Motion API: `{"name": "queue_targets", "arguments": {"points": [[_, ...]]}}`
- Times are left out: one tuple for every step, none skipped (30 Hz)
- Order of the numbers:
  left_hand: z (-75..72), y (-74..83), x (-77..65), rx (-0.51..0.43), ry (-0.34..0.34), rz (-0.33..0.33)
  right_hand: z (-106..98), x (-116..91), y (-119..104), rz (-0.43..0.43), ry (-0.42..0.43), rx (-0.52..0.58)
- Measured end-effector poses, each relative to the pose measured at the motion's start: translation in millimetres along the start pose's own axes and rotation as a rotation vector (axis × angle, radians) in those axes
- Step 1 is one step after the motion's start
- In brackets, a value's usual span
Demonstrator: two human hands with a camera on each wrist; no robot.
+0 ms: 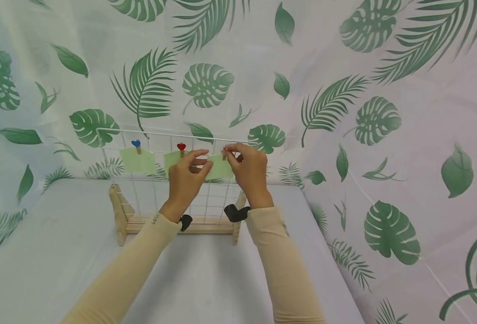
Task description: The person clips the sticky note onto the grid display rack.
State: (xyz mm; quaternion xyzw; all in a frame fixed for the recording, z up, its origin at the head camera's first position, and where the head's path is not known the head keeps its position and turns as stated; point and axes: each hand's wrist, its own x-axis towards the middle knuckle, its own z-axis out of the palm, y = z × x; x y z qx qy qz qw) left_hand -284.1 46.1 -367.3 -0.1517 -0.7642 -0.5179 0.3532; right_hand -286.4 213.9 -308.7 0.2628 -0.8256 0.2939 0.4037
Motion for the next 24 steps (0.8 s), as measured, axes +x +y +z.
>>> {"name": "queue_targets", "arguments": {"points": [[-0.1, -0.3, -0.7, -0.001, 0.001, 0.012, 1, -1, 1, -0.015, 0.039, -0.004], [-0.4, -0.6, -1.4, -0.004, 0.001, 0.024, 2, -2, 2, -0.03, 0.077, -0.004], [-0.8, -1.1, -2.0, -0.002, 0.002, 0.036, 3, -3, 3, -0.042, 0.11, -0.002], [-1.3, -1.5, -2.8, 0.002, 0.002, 0.049, 4, -4, 5, -0.051, 0.139, 0.002], [-1.8, -2.1, -3.7, 0.007, 0.003, 0.059, 4, -5, 6, -0.06, 0.162, 0.011], [-2.6, -2.7, -4.8, 0.014, 0.003, 0.072, 4, -6, 7, -0.062, 0.181, 0.022], [-3.5, -3.6, -6.0, 0.019, 0.004, 0.083, 5, -7, 9, -0.065, 0.195, 0.032], [-4.4, -5.0, -7.3, 0.023, 0.004, 0.093, 5, -9, 11, -0.066, 0.199, 0.038], [-5.3, -6.5, -8.8, 0.026, 0.005, 0.104, 4, -11, 13, -0.066, 0.2, 0.046], [-6.4, -8.1, -10.5, 0.023, 0.008, 0.111, 4, -13, 14, -0.068, 0.199, 0.057], [-7.7, -9.3, -12.3, 0.015, 0.012, 0.118, 3, -15, 16, -0.065, 0.195, 0.064], [-9.2, -10.6, -14.5, 0.007, 0.017, 0.122, 3, -19, 18, -0.059, 0.191, 0.07], [-10.9, -12.2, -17.1, -0.005, 0.021, 0.123, 2, -22, 19, -0.051, 0.184, 0.077], [-12.5, -13.7, -19.9, -0.011, 0.026, 0.127, 1, -26, 20, -0.041, 0.176, 0.086], [-14.4, -15.2, -22.9, -0.017, 0.032, 0.129, 0, -30, 22, -0.03, 0.171, 0.093], [-16.7, -17.0, -26.3, -0.019, 0.04, 0.133, -1, -35, 23, -0.015, 0.161, 0.099], [-19.2, -18.8, -30.1, -0.016, 0.049, 0.141, -1, -40, 24, 0.002, 0.15, 0.103], [-21.6, -21.4, -34.2, -0.006, 0.055, 0.149, -1, -45, 25, 0.014, 0.138, 0.104], [-24.4, -23.8, -38.7, 0.005, 0.061, 0.157, -1, -50, 25, 0.02, 0.127, 0.104], [-27.4, -26.0, -43.4, 0.019, 0.065, 0.166, -1, -56, 25, 0.026, 0.119, 0.099], [-30.9, -28.4, -48.5, 0.031, 0.069, 0.171, 0, -63, 26, 0.03, 0.111, 0.092], [-34.4, -30.8, -53.8, 0.048, 0.072, 0.178, 0, -69, 26, 0.036, 0.105, 0.086], [-38.1, -33.1, -59.4, 0.066, 0.073, 0.182, 1, -76, 26, 0.041, 0.105, 0.078], [-42.1, -36.1, -65.2, 0.085, 0.071, 0.184, 1, -83, 26, 0.049, 0.103, 0.069]]}}
